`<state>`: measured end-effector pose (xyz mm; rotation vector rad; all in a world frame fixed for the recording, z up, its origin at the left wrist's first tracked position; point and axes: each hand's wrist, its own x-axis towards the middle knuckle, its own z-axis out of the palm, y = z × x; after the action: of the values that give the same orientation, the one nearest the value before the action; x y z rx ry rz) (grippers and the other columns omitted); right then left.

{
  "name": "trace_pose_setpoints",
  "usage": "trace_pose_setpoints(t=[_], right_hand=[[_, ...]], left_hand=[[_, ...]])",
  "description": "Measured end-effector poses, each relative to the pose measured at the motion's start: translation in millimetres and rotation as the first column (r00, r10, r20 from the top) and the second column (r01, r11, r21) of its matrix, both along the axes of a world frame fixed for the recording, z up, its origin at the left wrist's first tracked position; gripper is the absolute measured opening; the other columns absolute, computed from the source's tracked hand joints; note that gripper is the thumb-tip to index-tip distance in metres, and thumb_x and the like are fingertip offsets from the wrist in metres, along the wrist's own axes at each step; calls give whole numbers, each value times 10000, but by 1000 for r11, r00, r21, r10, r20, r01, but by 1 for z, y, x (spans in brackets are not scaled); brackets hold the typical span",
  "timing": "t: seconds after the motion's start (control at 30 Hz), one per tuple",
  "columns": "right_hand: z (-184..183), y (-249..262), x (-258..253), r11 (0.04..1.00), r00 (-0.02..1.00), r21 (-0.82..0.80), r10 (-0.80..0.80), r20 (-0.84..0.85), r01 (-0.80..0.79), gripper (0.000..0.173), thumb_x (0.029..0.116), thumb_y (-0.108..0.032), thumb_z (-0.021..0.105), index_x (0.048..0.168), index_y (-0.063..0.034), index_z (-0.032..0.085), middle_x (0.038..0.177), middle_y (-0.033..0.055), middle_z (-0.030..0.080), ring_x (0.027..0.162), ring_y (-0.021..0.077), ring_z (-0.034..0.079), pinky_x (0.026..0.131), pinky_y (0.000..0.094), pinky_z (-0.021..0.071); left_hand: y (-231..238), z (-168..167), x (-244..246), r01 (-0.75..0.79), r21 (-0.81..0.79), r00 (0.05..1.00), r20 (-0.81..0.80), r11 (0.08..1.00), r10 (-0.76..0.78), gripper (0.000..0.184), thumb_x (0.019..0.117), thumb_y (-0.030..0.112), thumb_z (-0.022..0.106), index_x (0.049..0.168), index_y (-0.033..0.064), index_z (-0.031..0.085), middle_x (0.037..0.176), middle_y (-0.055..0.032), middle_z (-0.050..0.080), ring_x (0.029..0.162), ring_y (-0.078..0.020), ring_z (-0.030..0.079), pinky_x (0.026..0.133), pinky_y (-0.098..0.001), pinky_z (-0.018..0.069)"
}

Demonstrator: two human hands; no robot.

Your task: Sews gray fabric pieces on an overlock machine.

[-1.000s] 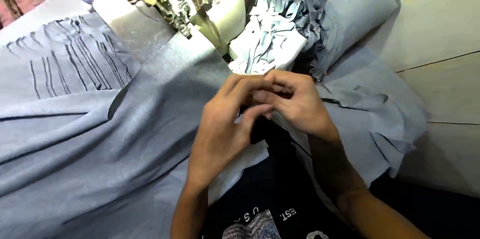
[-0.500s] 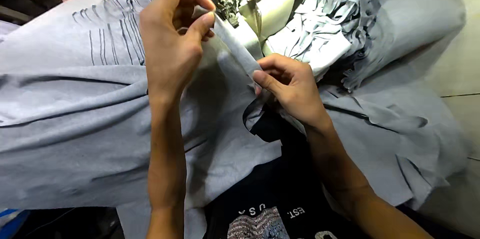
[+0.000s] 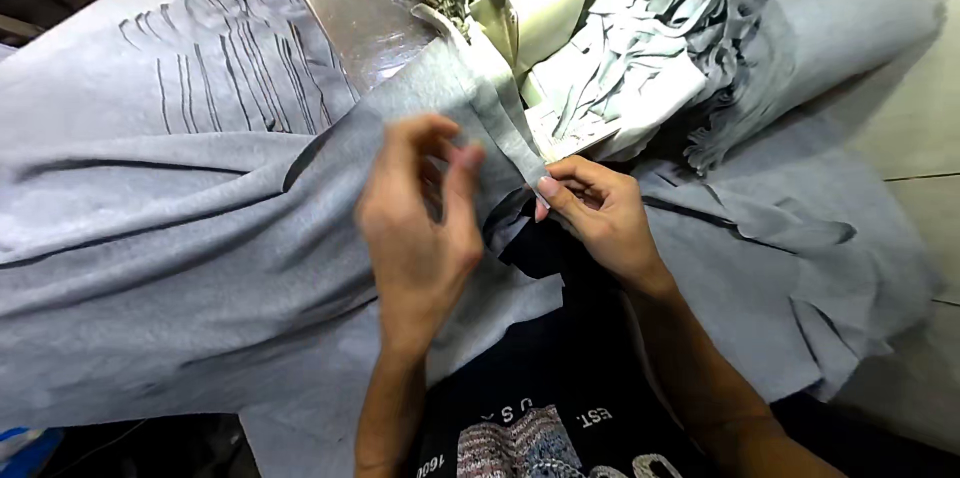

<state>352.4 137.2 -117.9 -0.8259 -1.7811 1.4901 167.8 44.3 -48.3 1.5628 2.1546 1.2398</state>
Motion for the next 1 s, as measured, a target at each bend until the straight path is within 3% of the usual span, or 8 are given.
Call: trace_pose_setpoints(t=[0.07,0.13,0.23,0.33,0.43,0.63,0.8,1.0], right_hand=[[13,0,0,997,996,-6,71,-57,-72,111,1026,-121,611,1063,-49,687,774,-17,685,625,40,601,560,163,506],[24,2,2,985,980,-15,171,-104,-173,113,1005,-122,639,1044,-41,707,874,5,713,688,53,641,604,186,548],[34,8,9,956,957,70,288,-27,-286,138,986,-154,666,1007,-45,748,1117,21,740,817,7,679,679,160,573],[34,20,14,913,940,226,327,96,-340,119,984,-150,659,953,-63,734,843,-45,686,693,-21,592,599,136,500],[32,31,17,895,932,267,330,148,-359,135,997,-174,650,944,-80,732,789,-50,664,656,-5,583,566,154,491],[26,32,20,894,926,248,343,156,-373,138,1000,-176,646,952,-82,735,834,-38,674,704,6,601,608,169,511],[10,54,-2,947,968,309,10,253,-91,259,1039,-173,564,1257,-95,682,1134,41,688,803,62,623,694,235,530],[6,77,-27,905,942,352,126,310,-237,187,981,-271,672,1002,-98,737,893,16,702,743,82,625,699,292,518]], left_hand=[[-9,-29,13,257,-103,879,437,961,-189,401,1092,397,434,1324,102,572,985,-4,696,773,-98,670,662,-294,588],[-5,-57,21,397,70,563,769,915,-303,471,1077,482,438,1285,85,583,928,-11,692,747,-79,644,677,-248,565],[0,-63,31,286,264,336,873,921,-354,336,1043,297,578,1275,65,653,1037,-19,691,769,-34,619,676,-188,540],[0,-55,33,179,269,446,835,946,-322,185,993,130,646,1144,41,707,1030,-42,668,807,-86,629,710,-231,561],[-1,-52,28,168,268,490,812,949,-316,148,982,102,666,1116,46,692,984,-55,704,796,-108,671,724,-261,596],[7,-41,16,180,247,640,705,952,-304,129,972,86,681,1098,57,685,946,-33,709,772,-100,668,696,-245,585],[9,-32,6,189,220,785,552,957,-282,208,939,35,703,1130,85,638,991,2,705,816,-82,687,723,-234,602],[5,-29,4,278,111,832,469,954,-297,323,892,-24,730,1186,66,629,1071,-14,704,909,-91,700,798,-244,611]])
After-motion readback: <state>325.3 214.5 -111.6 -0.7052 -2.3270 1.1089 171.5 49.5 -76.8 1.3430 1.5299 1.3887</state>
